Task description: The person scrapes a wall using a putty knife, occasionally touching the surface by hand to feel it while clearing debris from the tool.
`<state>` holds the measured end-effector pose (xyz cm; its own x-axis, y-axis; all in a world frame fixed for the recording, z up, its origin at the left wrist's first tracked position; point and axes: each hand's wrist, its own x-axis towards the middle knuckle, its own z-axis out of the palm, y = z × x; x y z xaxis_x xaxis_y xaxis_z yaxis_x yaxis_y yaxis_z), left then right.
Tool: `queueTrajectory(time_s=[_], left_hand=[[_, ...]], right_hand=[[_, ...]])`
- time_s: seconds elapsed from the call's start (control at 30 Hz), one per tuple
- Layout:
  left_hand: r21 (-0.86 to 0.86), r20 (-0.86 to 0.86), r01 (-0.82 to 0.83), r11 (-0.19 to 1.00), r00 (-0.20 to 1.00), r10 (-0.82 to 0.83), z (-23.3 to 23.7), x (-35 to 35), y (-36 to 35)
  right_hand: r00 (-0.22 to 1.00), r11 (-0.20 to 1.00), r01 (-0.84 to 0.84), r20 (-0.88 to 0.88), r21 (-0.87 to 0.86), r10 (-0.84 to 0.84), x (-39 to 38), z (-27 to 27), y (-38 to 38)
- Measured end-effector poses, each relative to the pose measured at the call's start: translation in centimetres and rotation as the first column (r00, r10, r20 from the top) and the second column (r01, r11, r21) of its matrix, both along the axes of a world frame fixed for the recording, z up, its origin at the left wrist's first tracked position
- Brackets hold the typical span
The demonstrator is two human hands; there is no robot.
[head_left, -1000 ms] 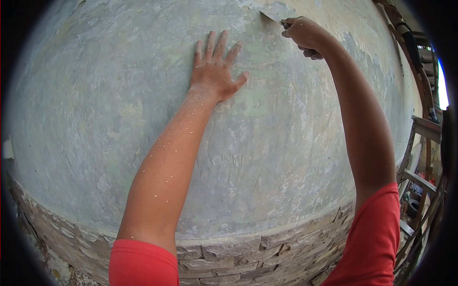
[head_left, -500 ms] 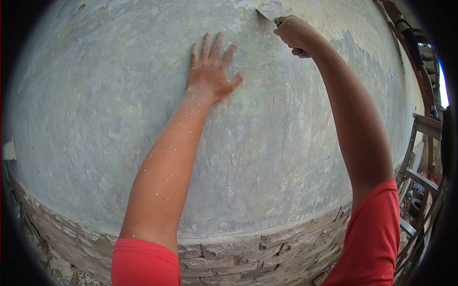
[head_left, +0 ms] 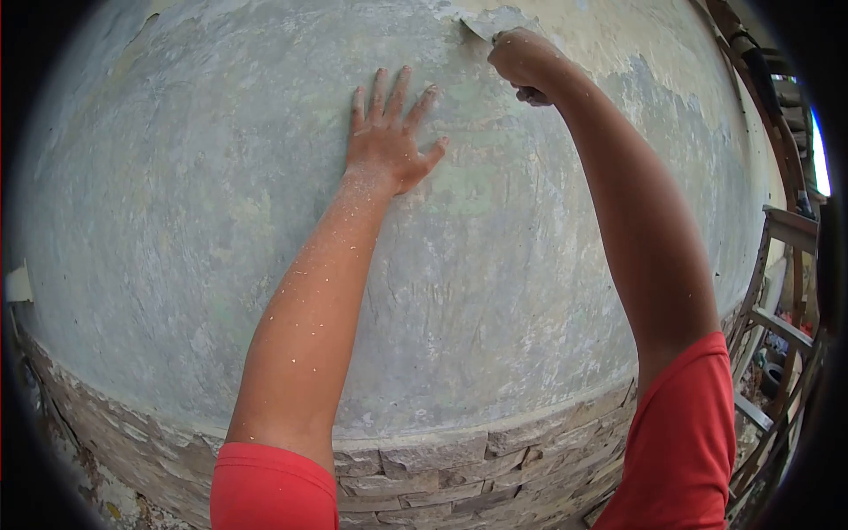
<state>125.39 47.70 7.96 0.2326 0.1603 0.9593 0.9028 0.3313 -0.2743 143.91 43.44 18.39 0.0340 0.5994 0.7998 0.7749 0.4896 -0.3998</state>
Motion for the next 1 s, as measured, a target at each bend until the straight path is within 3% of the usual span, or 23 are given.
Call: queueTrajectory(time_s=[0.1,0.17,0.3,0.47,0.53,0.6,0.63,0.73,0.83,0.93,1.0], left_hand=[[-0.003,0.01,-0.014,1.0,1.0,0.014,-0.6,-1.1,-0.7],[-0.004,0.004,-0.01,1.0,1.0,0.01,-0.3,-1.2,-0.6],[0.013,-0.017,0.039,0.999,0.999,-0.038,-0.8,-2.3,-0.5],[0.044,-0.011,0.058,0.997,0.998,-0.058,-0.8,-2.3,-0.3],[0.051,-0.009,0.049,0.997,0.999,-0.049,-0.9,-2.2,-0.3],[0.052,-0.014,0.049,0.997,0.999,-0.048,-0.9,-2.2,-0.4],[0.048,-0.014,0.042,0.998,0.999,-0.041,-0.9,-2.3,-0.4],[0.046,0.002,0.032,0.998,0.999,-0.032,-1.0,-2.2,-0.3],[0.032,0.022,0.025,0.999,0.999,-0.026,-1.0,-2.0,-0.6],[0.017,0.044,-0.017,1.0,0.999,0.017,-0.9,-1.6,-0.8],[0.019,0.038,-0.027,0.999,0.999,0.026,-0.9,-1.7,-0.8]], right_hand=[[0.996,0.998,-0.06,0.072,0.025,0.058,-0.2,-0.6,0.2],[0.992,0.973,-0.096,-0.064,0.211,0.112,-0.9,1.2,1.2],[0.966,0.981,-0.133,-0.205,0.141,0.16,-2.4,0.6,1.1],[0.997,0.985,-0.039,-0.059,0.169,0.049,1.6,-4.5,0.7],[0.997,0.975,-0.022,-0.065,0.221,0.037,2.1,-1.5,3.1],[0.993,0.998,0.066,-0.096,0.013,-0.065,2.3,1.8,2.5],[0.993,1.0,-0.006,-0.117,0.026,0.009,3.0,2.2,2.1],[0.996,0.994,0.083,-0.042,0.075,-0.08,3.1,-0.2,2.5],[0.998,0.993,0.001,-0.069,0.121,0.008,3.6,-1.9,2.1],[0.997,0.987,-0.023,-0.068,0.161,0.034,4.0,1.3,2.6],[0.998,0.996,-0.002,-0.064,0.091,0.008,4.2,2.6,3.0]])
